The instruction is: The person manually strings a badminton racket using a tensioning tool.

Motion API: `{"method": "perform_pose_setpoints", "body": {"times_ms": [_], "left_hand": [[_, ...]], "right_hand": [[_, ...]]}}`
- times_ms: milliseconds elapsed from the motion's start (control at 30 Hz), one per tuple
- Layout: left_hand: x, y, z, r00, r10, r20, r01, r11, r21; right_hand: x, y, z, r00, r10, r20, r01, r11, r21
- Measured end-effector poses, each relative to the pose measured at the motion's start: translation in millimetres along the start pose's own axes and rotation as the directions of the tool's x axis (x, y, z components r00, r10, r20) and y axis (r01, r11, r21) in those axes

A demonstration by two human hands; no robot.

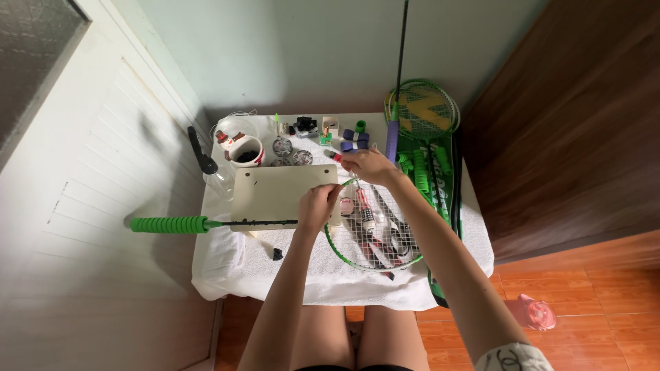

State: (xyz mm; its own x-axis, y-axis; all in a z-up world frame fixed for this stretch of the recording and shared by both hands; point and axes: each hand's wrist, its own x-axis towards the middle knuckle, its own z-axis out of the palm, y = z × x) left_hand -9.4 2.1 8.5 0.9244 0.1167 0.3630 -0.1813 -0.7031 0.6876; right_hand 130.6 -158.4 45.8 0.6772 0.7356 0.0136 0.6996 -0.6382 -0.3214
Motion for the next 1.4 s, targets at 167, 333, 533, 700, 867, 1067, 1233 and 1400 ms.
{"method": "perform_pose_setpoints", "body": {"times_ms": [167, 333, 533, 700, 867, 1067, 1233, 1400], "left_hand": [[4.5, -1.7, 4.1, 0.999, 0.030, -0.018, -0.030, 0.999, -0.027], [-8.2, 20.9, -11.1, 0.942, 0.292, -0.168, -0.291, 0.956, 0.029], [-67.0, 41.7, -32.1, 0.913, 0.302, 0.274, -0.319, 0.948, 0.019], [-87.4, 48.4, -34.0, 0.910, 0.307, 0.278, -0.353, 0.926, 0.132], [-81.9, 31.9, -23.6, 0.864, 0.407, 0.295, -0.463, 0.873, 0.152], [-66.4, 33.4, -24.8, 0.891, 0.365, 0.271, -0.421, 0.888, 0.186], [-61.7, 36.2, -21.5, 0.877, 0.400, 0.268, -0.463, 0.851, 0.246], [-56.2, 37.5, -21.6, 0.922, 0.310, 0.231, -0.368, 0.888, 0.276]], "right_hand": [[-13.7, 15.0, 8.7, 0.990, 0.143, -0.017, -0.127, 0.921, 0.368], [-23.9, 32.1, 21.3, 0.982, 0.141, -0.128, -0.056, 0.856, 0.514], [-32.9, 32.1, 22.3, 0.975, 0.212, -0.068, -0.151, 0.855, 0.496], [-32.7, 26.3, 12.6, 0.993, 0.120, -0.006, -0.099, 0.845, 0.526], [-40.5, 12.6, 4.3, 0.985, 0.166, 0.045, -0.167, 0.863, 0.477], [-40.9, 13.4, 7.3, 0.979, 0.192, 0.068, -0.201, 0.863, 0.463], [-39.6, 18.3, 12.2, 0.984, 0.174, 0.039, -0.171, 0.863, 0.476], [-40.0, 12.9, 6.0, 0.972, 0.213, 0.099, -0.235, 0.868, 0.438]]}}
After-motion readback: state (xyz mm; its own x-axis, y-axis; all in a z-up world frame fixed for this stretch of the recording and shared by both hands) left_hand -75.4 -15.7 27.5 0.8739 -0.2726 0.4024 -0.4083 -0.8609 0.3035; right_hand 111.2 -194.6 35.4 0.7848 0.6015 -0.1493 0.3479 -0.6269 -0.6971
